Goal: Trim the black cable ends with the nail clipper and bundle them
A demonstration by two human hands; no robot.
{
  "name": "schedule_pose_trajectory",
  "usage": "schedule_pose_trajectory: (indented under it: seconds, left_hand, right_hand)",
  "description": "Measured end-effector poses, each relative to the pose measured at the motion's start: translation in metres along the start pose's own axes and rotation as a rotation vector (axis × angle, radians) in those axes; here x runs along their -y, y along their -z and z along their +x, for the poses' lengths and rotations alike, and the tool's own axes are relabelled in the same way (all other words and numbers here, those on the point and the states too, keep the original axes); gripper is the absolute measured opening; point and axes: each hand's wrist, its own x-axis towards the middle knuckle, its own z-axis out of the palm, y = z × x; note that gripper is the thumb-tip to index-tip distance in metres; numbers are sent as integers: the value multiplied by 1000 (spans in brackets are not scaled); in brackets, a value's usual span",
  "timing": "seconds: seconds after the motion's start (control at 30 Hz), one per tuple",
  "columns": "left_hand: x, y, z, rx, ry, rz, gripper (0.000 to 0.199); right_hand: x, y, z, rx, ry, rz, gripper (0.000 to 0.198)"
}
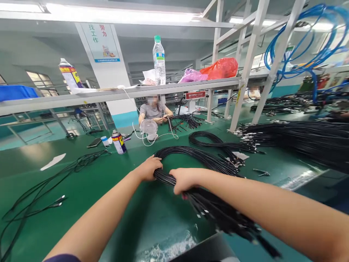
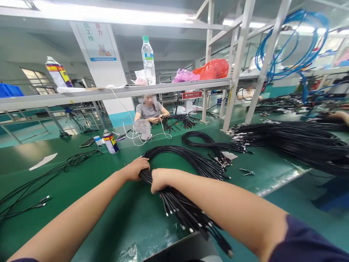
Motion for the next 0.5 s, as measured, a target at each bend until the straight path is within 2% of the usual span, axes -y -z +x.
schedule_pose_trajectory:
  seconds: [0.07, 0.17, 0.23, 0.37, 0.5]
  left_hand:
    - [-5, 3, 5, -8, -55, -23, 28]
    - [-19, 3, 13, 3, -118, -48, 18]
    - [-29, 2, 16, 19, -139, -59, 11]
    - [-36, 4, 3, 34, -122, -67, 7]
    - [-26, 6, -43, 88, 85, 14, 10]
  right_hand:
    - [-14, 14, -32, 179, -32, 112, 28]
    - [-39, 18, -66, 279, -49, 229, 39]
    - [-58, 7, -77, 242, -18, 243, 40]
    - [-87, -23, -74, 124, -44, 25, 42]
    - [-95, -41, -52, 141, -49, -54, 25]
